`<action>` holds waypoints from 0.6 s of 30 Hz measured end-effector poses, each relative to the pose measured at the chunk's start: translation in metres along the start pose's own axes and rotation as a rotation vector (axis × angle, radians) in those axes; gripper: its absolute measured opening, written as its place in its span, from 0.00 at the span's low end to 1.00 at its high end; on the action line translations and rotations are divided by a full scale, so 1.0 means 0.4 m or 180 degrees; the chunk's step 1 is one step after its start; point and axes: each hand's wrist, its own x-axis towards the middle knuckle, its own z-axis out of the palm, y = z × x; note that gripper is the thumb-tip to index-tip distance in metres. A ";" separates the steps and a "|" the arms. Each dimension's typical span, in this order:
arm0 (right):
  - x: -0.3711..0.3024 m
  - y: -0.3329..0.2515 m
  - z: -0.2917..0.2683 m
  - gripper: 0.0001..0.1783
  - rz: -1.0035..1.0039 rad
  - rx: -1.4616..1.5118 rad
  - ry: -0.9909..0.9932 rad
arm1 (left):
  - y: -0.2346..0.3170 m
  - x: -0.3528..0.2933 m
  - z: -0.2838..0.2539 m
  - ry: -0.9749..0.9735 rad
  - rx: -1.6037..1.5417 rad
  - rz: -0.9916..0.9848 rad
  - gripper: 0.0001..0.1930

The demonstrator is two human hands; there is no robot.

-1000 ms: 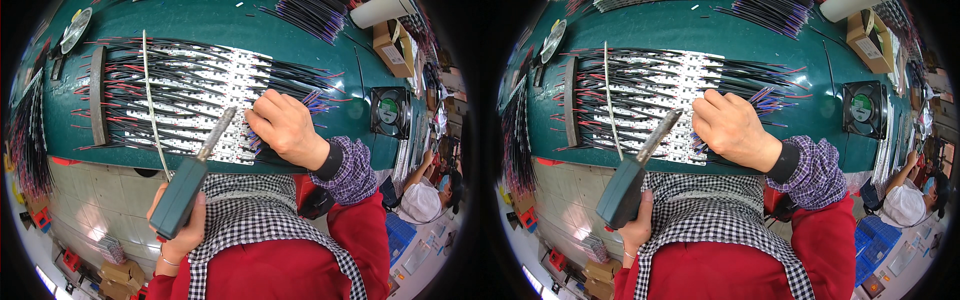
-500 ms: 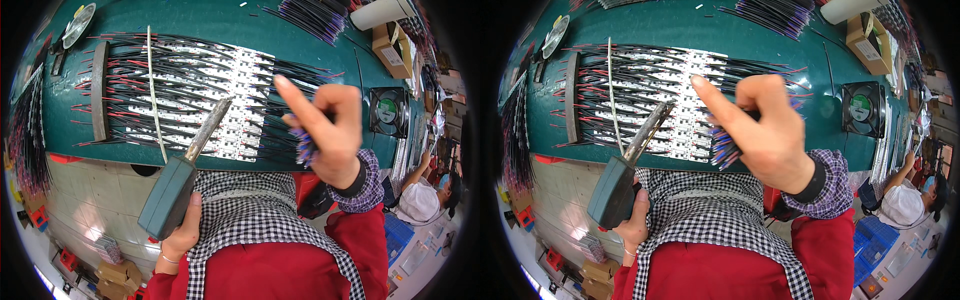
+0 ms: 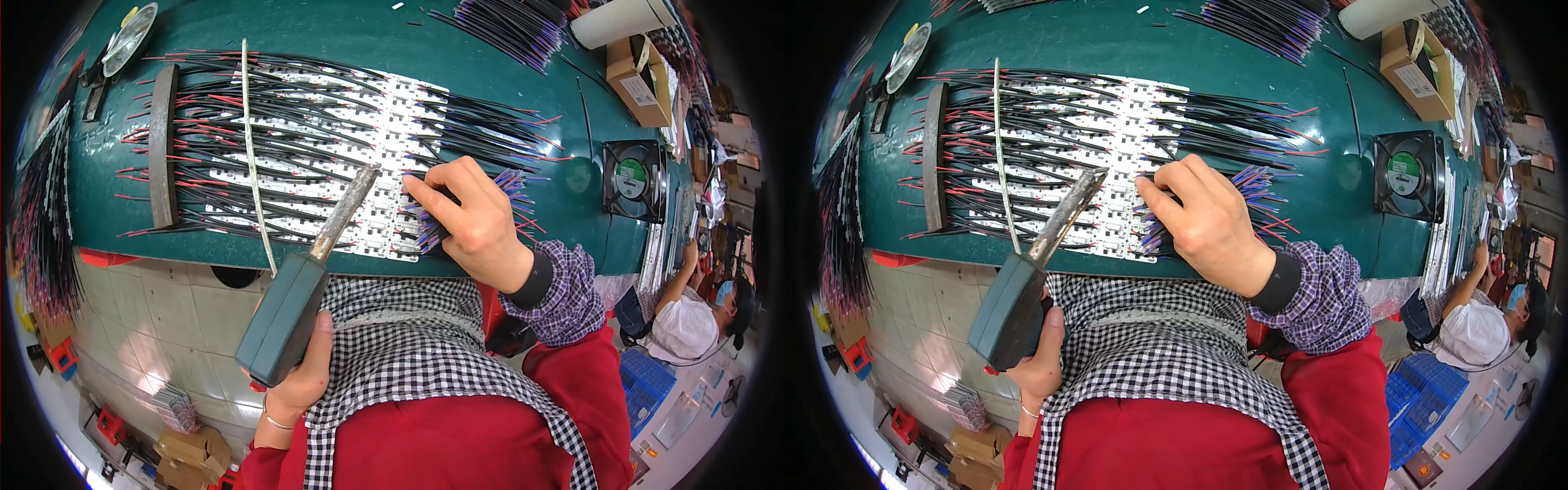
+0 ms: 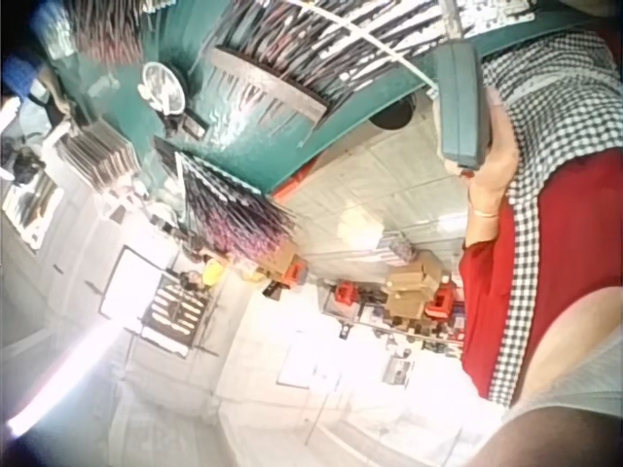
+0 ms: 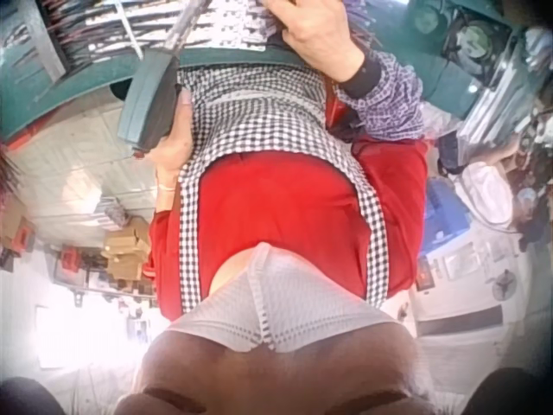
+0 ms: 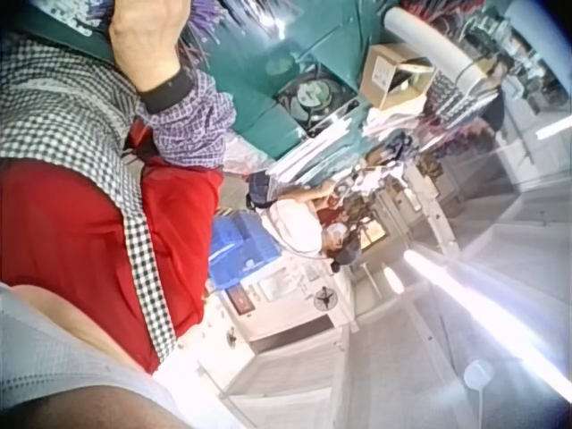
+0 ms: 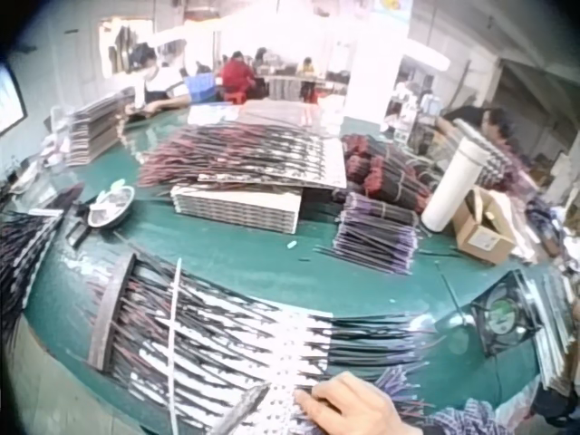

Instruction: The person sets aside a wired board, places a new board on the workbench, and aligns wires across it. They then solder the wires onto the board using a soldering tool.

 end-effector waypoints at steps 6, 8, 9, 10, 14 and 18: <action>0.000 -0.004 0.010 0.25 0.0029 0.0213 0.0106 | 0.010 0.012 0.010 -0.0055 0.0144 -0.0146 0.13; 0.001 -0.003 0.011 0.24 0.0013 0.0215 0.0101 | 0.005 0.013 0.012 -0.0056 0.0145 -0.0055 0.13; 0.002 -0.002 0.012 0.23 -0.0005 0.0216 0.0099 | 0.005 0.014 0.013 -0.0055 0.0147 0.0041 0.12; 0.003 -0.001 0.011 0.23 -0.0003 0.0222 0.0096 | 0.006 0.016 0.014 -0.0055 0.0150 0.0035 0.12; 0.009 -0.003 0.006 0.22 -0.0032 0.0152 -0.0021 | 0.010 0.020 0.016 -0.0110 0.0166 0.0048 0.11; 0.010 0.004 0.012 0.10 -0.0146 -0.0072 0.0029 | 0.012 0.025 0.016 -0.0157 0.0278 0.0182 0.10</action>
